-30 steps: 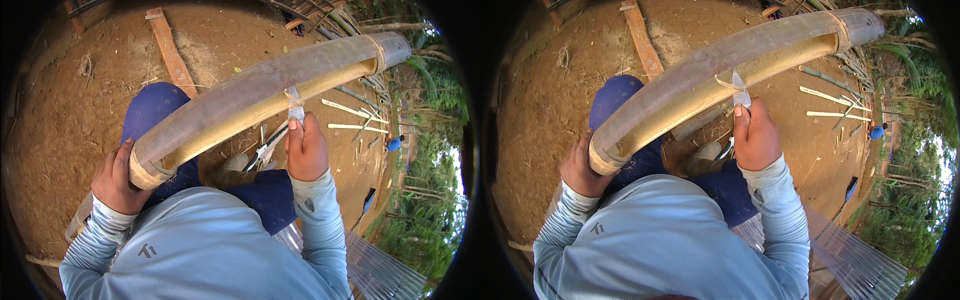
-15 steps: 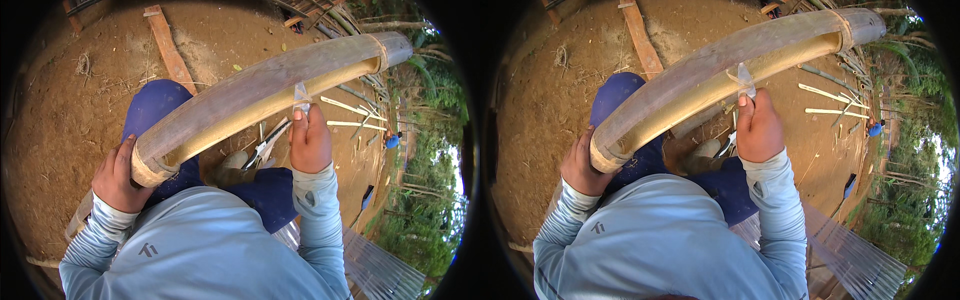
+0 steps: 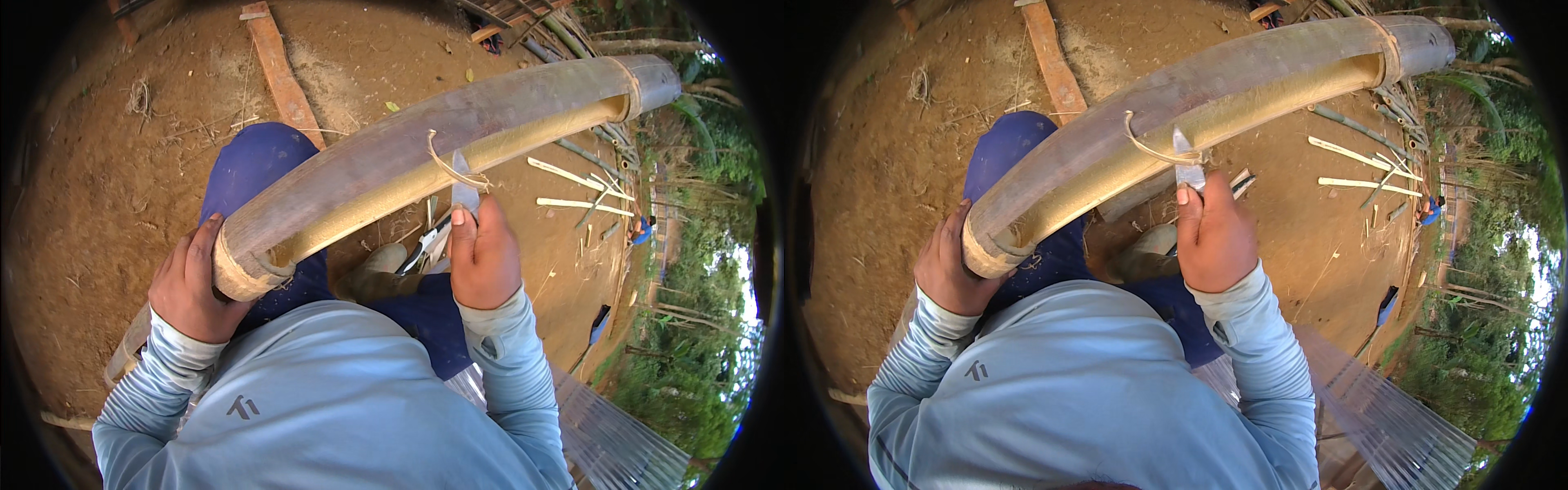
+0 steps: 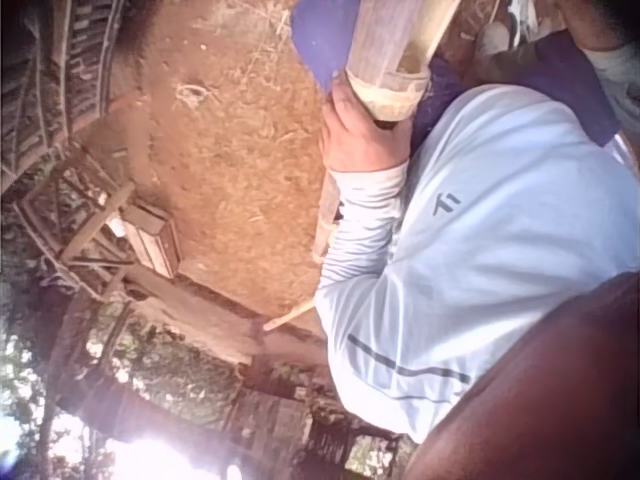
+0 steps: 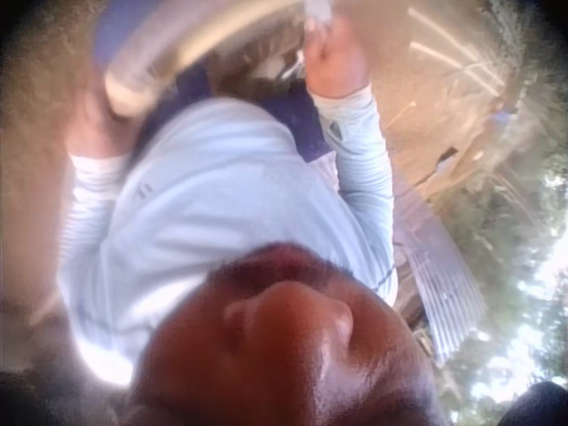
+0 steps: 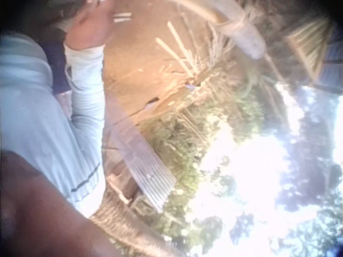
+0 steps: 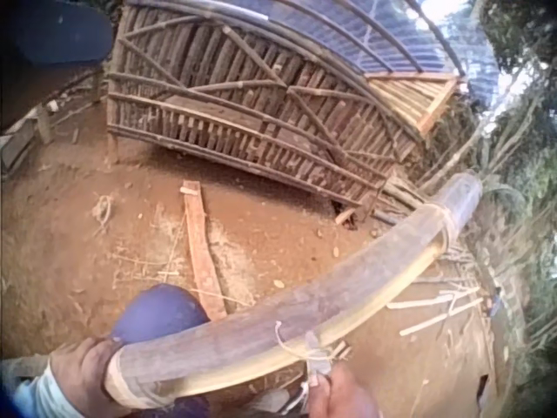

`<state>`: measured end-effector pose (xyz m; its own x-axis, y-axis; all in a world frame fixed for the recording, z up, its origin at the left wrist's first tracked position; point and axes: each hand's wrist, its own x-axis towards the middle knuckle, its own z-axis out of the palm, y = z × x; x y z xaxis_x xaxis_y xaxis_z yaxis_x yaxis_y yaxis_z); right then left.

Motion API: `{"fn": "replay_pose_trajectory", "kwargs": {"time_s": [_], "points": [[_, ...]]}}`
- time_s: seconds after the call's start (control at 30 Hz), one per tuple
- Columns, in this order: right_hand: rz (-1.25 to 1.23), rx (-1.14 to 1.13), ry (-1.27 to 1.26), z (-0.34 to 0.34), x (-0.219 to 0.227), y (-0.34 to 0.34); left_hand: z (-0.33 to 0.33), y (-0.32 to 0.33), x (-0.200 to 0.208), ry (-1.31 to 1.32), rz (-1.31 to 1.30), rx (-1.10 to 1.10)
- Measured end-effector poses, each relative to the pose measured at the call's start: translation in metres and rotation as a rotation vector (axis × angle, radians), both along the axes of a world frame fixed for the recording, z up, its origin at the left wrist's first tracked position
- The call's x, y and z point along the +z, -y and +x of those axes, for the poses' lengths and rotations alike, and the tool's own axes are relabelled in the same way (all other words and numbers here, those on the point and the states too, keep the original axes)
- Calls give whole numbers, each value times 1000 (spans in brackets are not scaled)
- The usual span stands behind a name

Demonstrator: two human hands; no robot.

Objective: The person uses a knife to carve and smooth the interior of a split bamboo pole. They hold the pole on their lap, scrape the inner surface repeatedly, and rotate the pole to access different sections.

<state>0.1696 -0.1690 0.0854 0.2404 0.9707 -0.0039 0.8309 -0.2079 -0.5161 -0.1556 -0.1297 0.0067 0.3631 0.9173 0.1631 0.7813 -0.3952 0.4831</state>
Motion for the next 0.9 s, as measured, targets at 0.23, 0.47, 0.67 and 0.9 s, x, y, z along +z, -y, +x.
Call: {"fn": "replay_pose_trajectory", "kwargs": {"time_s": [0.23, 0.47, 0.67, 0.9], "points": [[23, 124, 37, -3, 9, -1, 0, -1, 2, 5, -15, 0], [3, -22, 71, 1, 17, -18, 1, -1, 6, 2, -28, -11], [63, 78, -2, -12, 0, -13, 1, -1, 3, 11, -17, -4], [-271, 366, -118, -87, -46, 26, 1, -13, -2, 128, 105, -57]]}}
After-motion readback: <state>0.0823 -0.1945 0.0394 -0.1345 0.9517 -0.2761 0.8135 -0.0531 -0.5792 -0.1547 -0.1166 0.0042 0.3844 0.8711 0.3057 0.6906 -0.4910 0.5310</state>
